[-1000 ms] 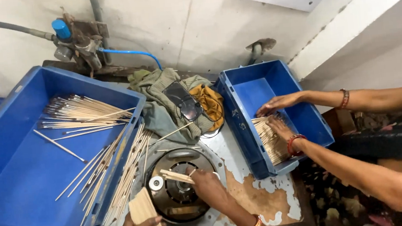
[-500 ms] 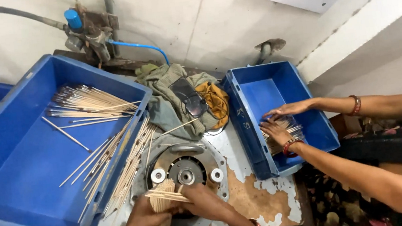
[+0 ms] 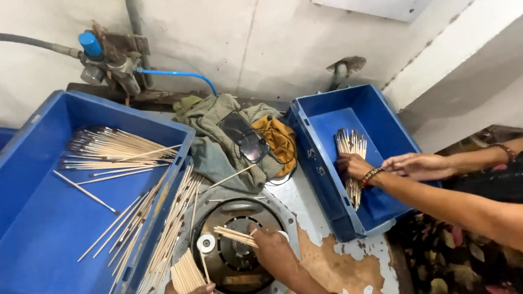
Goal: Inserting incense sticks into a rotating manufacturing machine for processing.
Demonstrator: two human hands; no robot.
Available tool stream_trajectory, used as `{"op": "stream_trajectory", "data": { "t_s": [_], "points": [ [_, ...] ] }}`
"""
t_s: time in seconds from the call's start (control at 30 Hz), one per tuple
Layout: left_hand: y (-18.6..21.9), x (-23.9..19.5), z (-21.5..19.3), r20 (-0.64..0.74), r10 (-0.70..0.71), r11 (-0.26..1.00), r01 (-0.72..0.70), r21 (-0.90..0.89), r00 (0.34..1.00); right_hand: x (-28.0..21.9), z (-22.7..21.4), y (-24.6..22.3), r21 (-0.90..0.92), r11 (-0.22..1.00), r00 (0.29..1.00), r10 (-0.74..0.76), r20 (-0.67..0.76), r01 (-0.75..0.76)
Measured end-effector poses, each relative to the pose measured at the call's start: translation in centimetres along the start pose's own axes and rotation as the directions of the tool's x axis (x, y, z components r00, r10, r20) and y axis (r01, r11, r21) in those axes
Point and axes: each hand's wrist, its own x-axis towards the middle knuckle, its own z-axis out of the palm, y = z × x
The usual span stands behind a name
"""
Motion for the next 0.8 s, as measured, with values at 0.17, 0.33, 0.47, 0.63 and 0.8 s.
{"op": "stream_trajectory", "data": {
  "t_s": [0.17, 0.33, 0.47, 0.63, 0.8],
  "points": [
    [0.3, -0.4, 0.2, 0.127, -0.007, 1.0, 0.005, 0.015, 0.992, -0.7, 0.4, -0.3, 0.086, 0.977, 0.973, -0.179, -0.145, 0.193],
    [-0.9, 2.8, -0.4, 0.301, 0.175, 0.945, -0.246, 0.216, 0.937, -3.0, -4.2, -5.2, 0.386, 0.89, 0.966, -0.185, -0.178, 0.242],
    [-2.0, 5.8, -0.8, 0.563, 0.352, 0.827, -0.53, 0.188, 0.748, -3.7, -5.6, -5.9, 0.4, 0.899, 0.964, -0.242, 0.108, 0.18],
    [0.4, 3.1, 0.2, 0.126, 0.17, 0.97, -0.189, 0.154, 0.977, -3.5, -6.5, -3.4, 0.354, 0.911, 0.973, -0.163, -0.163, 0.212],
    [-5.4, 8.8, -4.6, 0.043, -0.038, 0.998, 0.039, -0.044, 0.998, -0.4, -1.9, -1.9, -0.001, 1.0, 1.0, -0.013, 0.016, 0.013]
  ]
}}
